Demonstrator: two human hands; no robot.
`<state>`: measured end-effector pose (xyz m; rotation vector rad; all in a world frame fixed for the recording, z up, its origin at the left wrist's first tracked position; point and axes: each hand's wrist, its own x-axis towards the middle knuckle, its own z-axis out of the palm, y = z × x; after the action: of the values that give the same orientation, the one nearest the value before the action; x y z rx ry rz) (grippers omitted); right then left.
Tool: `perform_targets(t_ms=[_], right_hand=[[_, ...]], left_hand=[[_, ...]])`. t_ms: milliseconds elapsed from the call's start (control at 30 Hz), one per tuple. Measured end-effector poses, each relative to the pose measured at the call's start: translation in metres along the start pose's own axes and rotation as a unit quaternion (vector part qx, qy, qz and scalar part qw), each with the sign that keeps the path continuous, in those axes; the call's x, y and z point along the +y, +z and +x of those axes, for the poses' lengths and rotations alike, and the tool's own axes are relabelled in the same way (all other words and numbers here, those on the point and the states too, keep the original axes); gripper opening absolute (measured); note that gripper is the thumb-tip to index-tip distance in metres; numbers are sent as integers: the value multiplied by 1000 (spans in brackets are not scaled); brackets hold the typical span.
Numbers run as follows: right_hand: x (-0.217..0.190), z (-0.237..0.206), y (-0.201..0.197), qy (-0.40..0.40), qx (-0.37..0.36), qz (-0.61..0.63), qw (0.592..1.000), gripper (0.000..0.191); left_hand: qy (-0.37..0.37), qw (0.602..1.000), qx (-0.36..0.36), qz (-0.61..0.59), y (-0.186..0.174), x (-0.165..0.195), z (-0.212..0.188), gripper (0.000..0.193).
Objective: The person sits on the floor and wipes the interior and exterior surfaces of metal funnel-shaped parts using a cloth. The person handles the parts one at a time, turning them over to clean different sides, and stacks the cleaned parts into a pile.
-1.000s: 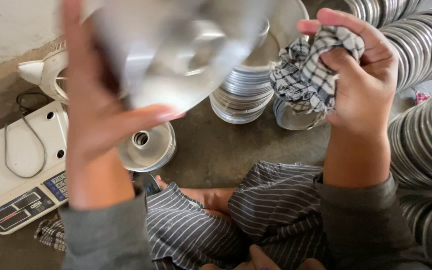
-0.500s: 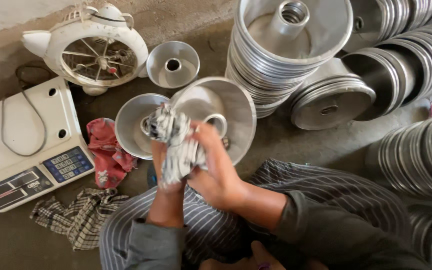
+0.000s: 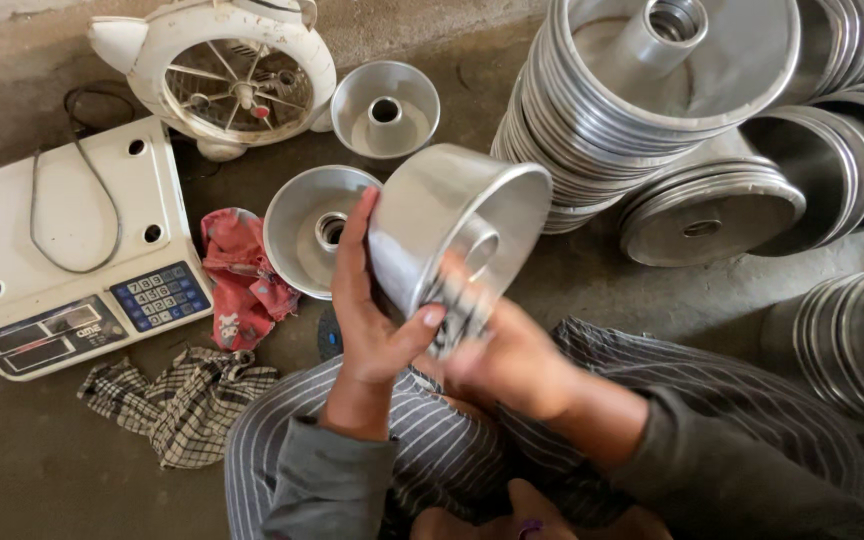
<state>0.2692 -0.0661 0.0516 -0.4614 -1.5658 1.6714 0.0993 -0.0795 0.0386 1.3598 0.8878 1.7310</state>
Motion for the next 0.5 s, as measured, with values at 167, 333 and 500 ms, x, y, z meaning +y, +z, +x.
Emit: perform_targets(t_ms=[167,333,500], right_hand=[[34,10,-18,-78,-88,-536,836,61],[66,16,-22,-8,-13,-530,848,43],[58,11,1,92,212,199,953,36]], left_hand=[[-41,998,39,9,-10,1,-1,92],[-133,990,40,-12,-27,-14,15,86],[-147,989,-1,27,-30,-30,0,55]])
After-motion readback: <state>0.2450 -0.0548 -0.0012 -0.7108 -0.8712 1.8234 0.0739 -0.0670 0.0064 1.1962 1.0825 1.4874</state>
